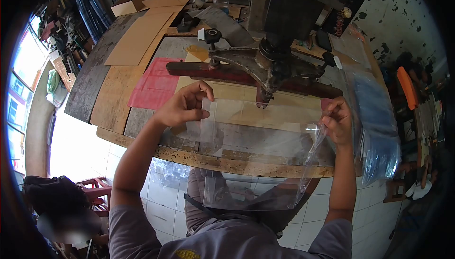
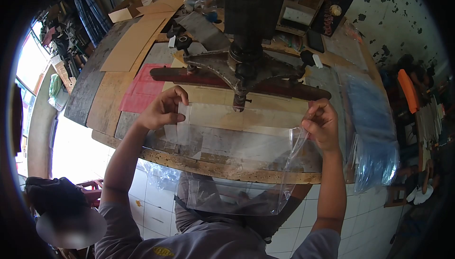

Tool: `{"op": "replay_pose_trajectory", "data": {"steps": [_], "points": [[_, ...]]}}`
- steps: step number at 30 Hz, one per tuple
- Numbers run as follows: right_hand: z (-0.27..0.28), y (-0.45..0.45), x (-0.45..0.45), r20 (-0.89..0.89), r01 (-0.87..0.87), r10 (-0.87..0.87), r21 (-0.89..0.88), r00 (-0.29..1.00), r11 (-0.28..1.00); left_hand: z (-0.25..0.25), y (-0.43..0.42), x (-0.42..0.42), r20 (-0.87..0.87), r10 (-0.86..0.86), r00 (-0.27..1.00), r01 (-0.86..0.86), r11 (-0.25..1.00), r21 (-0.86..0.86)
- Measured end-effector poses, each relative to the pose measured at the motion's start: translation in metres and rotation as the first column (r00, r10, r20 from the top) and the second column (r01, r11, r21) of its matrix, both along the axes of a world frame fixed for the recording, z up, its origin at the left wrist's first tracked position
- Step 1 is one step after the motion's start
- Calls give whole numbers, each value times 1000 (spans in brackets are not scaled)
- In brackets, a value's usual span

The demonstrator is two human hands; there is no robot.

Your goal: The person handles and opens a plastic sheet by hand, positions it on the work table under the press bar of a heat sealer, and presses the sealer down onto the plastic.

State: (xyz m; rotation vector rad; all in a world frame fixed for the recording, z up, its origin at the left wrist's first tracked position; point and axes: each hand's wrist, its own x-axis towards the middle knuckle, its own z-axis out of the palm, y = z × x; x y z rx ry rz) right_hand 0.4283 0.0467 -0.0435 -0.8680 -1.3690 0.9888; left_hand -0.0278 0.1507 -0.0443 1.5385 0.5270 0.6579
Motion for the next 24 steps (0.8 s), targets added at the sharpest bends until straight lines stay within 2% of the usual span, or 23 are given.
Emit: {"op": "replay_pose_trajectory", "data": {"steps": [3,6,10,15,24], "points": [[2,-2,0,50,2,-2,-18,999,1000,-3,-2,4,61,21,998,-25,998,55],[-1,-2,4,97,16,-12,-36,995,999,-1,-3,0,-25,-2,1000,3,1000,21],[2,-4,3,154,32,-26,-37,988,999,-3,-1,-1,-28,-17,999,18,999,30],[2,-3,5,177,43,-36,-36,984,998,-2,-1,-1,-72,-7,997,10,999,44],[2,-4,5,184,57,-42,-75,982,996,2,-4,2,-15,-22,1000,22,999,31]]}}
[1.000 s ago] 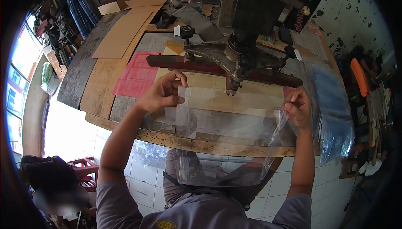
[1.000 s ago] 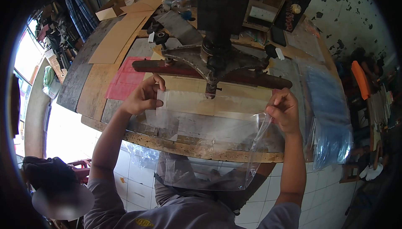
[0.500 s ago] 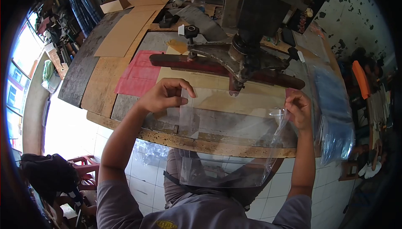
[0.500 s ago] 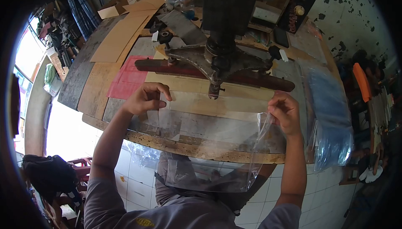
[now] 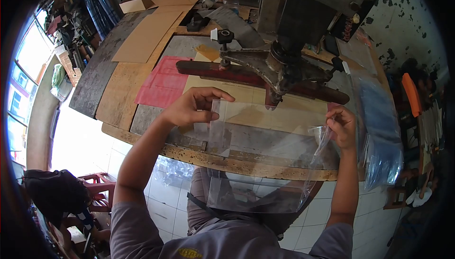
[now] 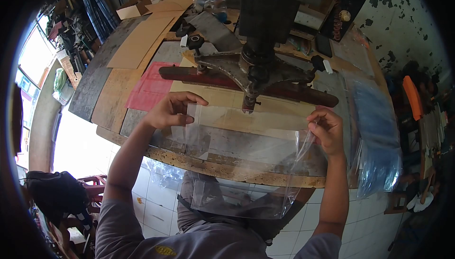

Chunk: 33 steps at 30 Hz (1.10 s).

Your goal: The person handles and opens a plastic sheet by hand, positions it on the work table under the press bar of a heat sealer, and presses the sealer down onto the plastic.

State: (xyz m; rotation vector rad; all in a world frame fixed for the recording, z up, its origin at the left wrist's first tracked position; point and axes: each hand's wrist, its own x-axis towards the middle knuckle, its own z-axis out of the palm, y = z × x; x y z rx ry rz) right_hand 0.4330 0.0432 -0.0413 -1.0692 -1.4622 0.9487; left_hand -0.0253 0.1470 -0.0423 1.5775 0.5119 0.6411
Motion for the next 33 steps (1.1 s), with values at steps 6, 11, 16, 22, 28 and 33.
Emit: {"op": "replay_pose_trajectory", "data": {"steps": [6,11,16,22,28,33], "points": [[-1,1,0,-2,-8,8,2,1000,1000,1,1,-1,-19,0,1000,0,1000,0],[-2,2,1,6,3,-3,-3,1000,1000,4,-1,0,31,21,999,-18,995,-98],[0,3,-2,-21,41,-42,-31,999,999,-8,4,-2,144,65,987,-57,997,-57],[-1,5,1,33,16,-17,20,999,1000,-3,3,-2,120,94,988,-88,995,-55],[-1,4,0,39,32,-32,8,999,999,2,0,0,103,98,990,-92,994,-63],[-1,4,-1,26,31,-31,2,999,1000,0,2,-1,82,107,991,-99,991,-93]]}}
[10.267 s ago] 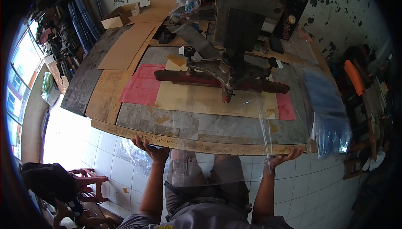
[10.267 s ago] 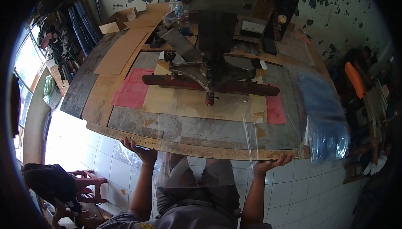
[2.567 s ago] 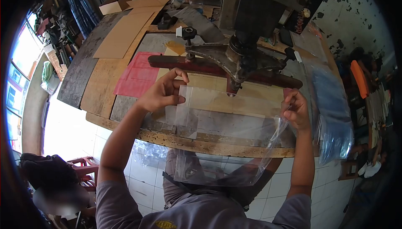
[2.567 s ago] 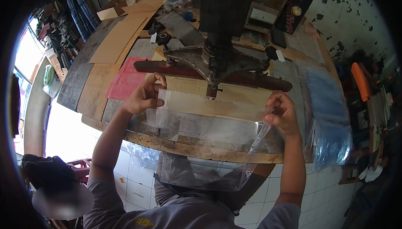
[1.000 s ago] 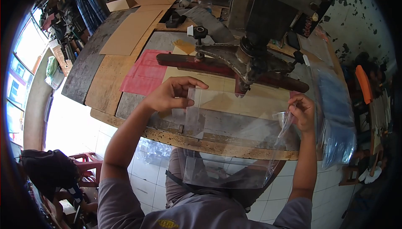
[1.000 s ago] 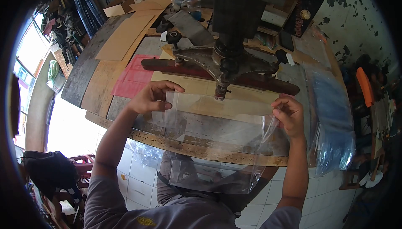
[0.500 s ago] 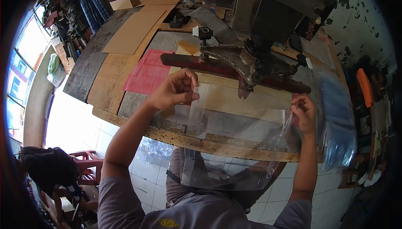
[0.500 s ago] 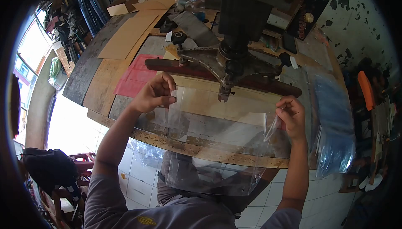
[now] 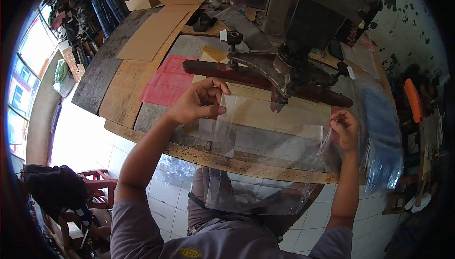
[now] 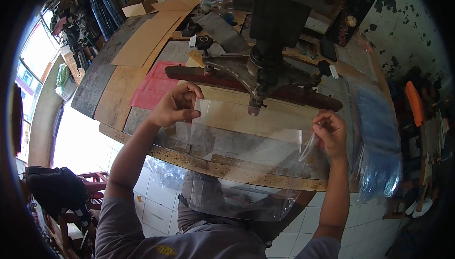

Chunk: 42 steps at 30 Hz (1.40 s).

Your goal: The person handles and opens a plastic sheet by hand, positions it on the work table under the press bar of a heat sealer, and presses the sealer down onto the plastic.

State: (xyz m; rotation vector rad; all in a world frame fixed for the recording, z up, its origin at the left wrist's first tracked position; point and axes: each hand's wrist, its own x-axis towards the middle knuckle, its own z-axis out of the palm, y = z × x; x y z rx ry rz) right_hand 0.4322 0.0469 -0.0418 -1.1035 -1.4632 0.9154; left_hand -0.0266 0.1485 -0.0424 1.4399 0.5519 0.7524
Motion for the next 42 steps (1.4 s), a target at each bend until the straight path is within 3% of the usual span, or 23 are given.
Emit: {"op": "replay_pose_trajectory", "data": {"steps": [16,22,27,39,42], "points": [[0,0,0,-21,16,-16,12,1000,1000,2,-1,0,-24,-5,1000,5,1000,6],[-5,-1,6,-186,-57,57,8,981,998,1,0,0,-8,-23,1000,23,1000,6],[-6,-1,10,-223,-95,98,22,970,995,0,0,1,-6,-19,1000,19,1000,5],[-6,3,10,-244,-173,162,-24,956,985,-1,3,1,-103,-8,995,12,999,36],[-6,3,6,-238,-176,165,-27,957,984,0,-1,2,-226,70,972,-35,987,156]]}}
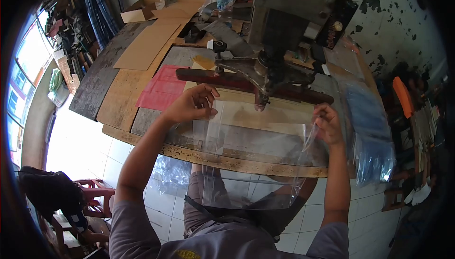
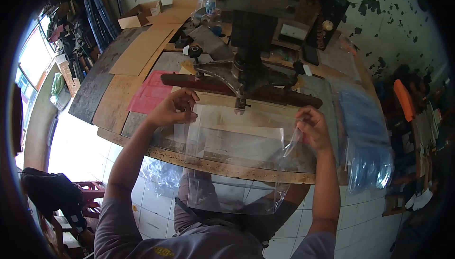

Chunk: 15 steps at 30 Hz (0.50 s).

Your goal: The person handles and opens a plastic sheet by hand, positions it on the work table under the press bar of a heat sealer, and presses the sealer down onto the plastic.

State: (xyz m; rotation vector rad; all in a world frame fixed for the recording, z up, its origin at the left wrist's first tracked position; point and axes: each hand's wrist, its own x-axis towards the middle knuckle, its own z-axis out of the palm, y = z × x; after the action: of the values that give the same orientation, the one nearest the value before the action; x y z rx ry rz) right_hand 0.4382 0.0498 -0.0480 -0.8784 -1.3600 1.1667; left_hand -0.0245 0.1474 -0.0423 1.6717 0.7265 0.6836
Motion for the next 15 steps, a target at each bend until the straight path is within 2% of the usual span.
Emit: {"op": "replay_pose_trajectory", "data": {"steps": [1,3,6,7,9,11,14,15], "points": [[1,-1,-2,6,3,-3,5,1000,1000,1,-2,-1,-22,75,997,-70,980,186],[3,-3,-4,42,23,-22,-7,999,1000,6,-8,0,-15,230,973,-186,822,538],[20,-18,-20,91,61,-61,7,994,998,50,-48,10,-47,347,936,-192,621,760],[26,-27,-26,98,79,-80,15,992,997,50,-62,14,-51,309,950,-161,621,767],[33,-45,-45,113,132,-134,22,985,991,62,-115,38,-88,198,976,-101,772,627],[34,-69,-68,128,210,-211,25,969,977,55,-158,62,-74,197,978,-101,747,657],[32,-97,-107,81,308,-318,121,945,944,37,-197,87,-32,265,964,-175,716,676],[27,-104,-113,75,338,-351,139,934,931,34,-205,87,-41,324,945,-189,647,739]]}}
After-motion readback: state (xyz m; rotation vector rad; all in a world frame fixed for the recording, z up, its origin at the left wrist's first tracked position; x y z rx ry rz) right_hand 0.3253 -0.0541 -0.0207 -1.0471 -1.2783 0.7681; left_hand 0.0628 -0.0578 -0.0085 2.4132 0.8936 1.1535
